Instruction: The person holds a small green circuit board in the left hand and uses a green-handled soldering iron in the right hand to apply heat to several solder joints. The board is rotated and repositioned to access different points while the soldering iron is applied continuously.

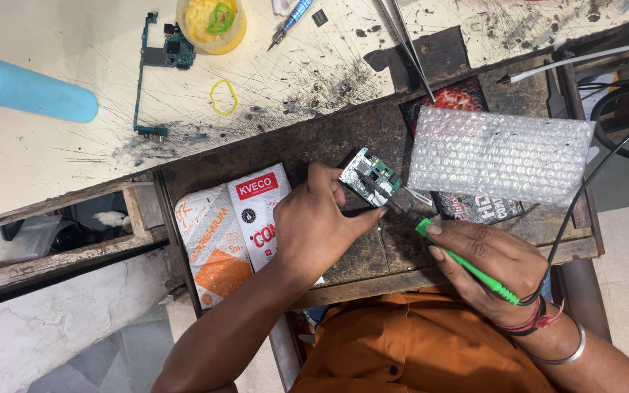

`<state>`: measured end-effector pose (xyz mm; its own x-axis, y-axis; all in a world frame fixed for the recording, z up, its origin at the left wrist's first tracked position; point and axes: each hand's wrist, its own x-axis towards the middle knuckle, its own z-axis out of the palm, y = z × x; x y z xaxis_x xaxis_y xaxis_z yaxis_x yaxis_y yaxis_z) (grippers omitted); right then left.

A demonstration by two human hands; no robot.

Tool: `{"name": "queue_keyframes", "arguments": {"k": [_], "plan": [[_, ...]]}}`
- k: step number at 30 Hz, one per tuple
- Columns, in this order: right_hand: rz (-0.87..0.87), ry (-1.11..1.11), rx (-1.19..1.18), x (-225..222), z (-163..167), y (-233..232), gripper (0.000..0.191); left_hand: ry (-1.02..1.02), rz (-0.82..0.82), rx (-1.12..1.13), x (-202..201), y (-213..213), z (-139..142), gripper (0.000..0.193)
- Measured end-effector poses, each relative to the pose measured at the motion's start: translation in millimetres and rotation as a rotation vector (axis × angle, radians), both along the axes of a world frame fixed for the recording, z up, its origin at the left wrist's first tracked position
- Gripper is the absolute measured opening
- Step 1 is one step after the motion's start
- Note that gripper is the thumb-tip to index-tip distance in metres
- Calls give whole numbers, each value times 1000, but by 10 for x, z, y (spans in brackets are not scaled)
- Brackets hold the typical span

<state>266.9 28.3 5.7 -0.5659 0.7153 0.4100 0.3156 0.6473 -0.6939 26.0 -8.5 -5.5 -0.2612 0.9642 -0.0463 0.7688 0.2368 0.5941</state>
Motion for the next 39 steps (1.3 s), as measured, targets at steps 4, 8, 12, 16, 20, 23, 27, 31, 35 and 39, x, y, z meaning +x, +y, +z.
{"name": "queue_keyframes", "arguments": {"k": [4,8,12,16,20,23,27,31,35,39], "plan": [[32,-6,10,4,2,29,25,-8,0,-9,-3,-7,2,71],[63,-19,6,6,9,33,27,-6,-3,1,1,-2,7,71],[13,2,11,1,7,16,25,6,-6,-22,-1,5,9,71],[38,-18,6,8,0,19,26,7,4,-47,-1,2,1,70],[44,10,-1,15,-8,19,25,13,-2,-14,-3,-2,-5,71],[1,5,-4,19,-9,10,25,16,-4,0,0,-8,-8,72],[41,-8,-4,21,-10,13,26,9,6,-33,1,-3,-12,71],[10,5,5,14,-6,13,24,6,-4,1,-1,-12,-8,71],[37,-18,1,24,9,13,25,3,3,-10,1,-5,-12,71],[21,-8,-13,32,6,6,24,-2,6,-7,6,-9,-10,71]]}}
